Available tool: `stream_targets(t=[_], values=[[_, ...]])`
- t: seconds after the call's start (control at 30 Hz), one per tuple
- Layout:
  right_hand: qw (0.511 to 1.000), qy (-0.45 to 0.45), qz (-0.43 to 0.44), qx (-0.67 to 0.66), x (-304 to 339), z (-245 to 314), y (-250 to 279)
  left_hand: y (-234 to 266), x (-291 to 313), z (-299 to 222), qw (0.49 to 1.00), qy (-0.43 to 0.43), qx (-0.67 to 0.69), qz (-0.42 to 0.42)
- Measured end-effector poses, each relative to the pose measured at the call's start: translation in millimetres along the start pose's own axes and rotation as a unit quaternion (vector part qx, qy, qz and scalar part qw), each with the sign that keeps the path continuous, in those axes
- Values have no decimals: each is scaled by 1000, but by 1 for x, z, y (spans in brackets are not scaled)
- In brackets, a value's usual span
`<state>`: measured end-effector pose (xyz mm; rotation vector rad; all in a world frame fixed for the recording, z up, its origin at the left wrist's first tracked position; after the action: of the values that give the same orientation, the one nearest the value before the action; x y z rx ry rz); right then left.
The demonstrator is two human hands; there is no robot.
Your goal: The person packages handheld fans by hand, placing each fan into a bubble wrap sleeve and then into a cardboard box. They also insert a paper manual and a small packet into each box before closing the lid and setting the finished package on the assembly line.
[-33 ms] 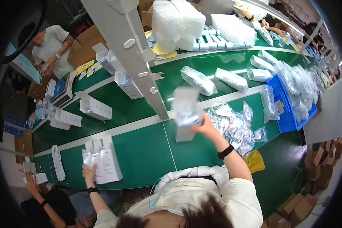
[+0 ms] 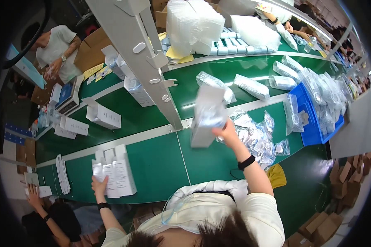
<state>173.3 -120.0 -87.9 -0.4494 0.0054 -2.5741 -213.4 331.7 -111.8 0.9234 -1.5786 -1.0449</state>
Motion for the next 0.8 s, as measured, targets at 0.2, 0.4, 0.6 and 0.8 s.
stream_targets(t=[0.2, 0.4, 0.6, 0.8], values=[[975, 218, -45, 19, -101, 72, -4, -24, 85, -75, 981, -127, -91, -112], [976, 194, -10, 98, -185, 39, -24, -72, 147, -194, 917, -383, 4, -111], [927, 327, -23, 181, -203, 24, 14, -116, 136, -182, 876, -394, -214, -176], [771, 187, -152, 589, -210, 19, 14, -96, 140, -176, 927, -352, 3, -129]])
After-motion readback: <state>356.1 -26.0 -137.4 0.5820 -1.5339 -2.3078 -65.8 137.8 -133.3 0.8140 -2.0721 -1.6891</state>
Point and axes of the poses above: each hand's wrist, its own x-axis away from the middle knuckle, its own y-axis out of the back of the hand, z = x × y, the point moved 3 cm from there along -x, towards the middle knuckle, and after that the axes turned 6 degrees about -y, right-handed, at the moved point
